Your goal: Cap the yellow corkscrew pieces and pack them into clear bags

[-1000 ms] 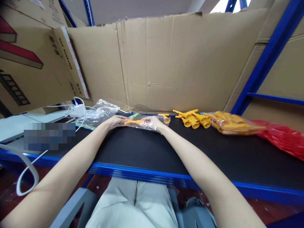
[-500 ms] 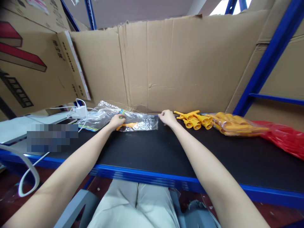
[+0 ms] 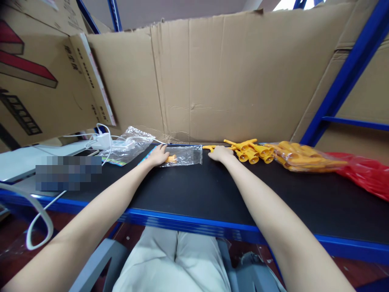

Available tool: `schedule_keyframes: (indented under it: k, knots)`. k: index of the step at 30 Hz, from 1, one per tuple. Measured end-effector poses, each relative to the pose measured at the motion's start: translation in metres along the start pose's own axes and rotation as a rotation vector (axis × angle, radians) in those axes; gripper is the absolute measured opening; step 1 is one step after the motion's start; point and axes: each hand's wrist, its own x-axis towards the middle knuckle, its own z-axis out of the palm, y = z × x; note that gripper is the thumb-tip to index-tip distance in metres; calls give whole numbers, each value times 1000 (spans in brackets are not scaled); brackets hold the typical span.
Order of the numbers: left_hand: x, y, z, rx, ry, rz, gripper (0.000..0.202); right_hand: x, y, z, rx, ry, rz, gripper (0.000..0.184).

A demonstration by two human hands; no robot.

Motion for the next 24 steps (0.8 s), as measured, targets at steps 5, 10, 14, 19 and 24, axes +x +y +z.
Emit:
schedule_keyframes:
  k: [5, 10, 14, 19, 24]
  knots:
    - [6, -4, 7, 1, -115, 24, 57, -8, 10, -32, 175, -146, 8, 26]
    - [3, 0, 3, 14, -168, 28, 56, -23, 29, -50, 584, 97, -16, 20]
    - [1, 2, 1, 11, -171, 50, 55, -29, 35, -42, 852, 160, -62, 13]
    - [1, 2, 0, 10, -168, 57, 54, -31, 29, -27, 853, 68, -175, 11]
    - [3, 2, 2, 15, -182, 82, 55, -33, 18, -14, 744, 31, -236, 15]
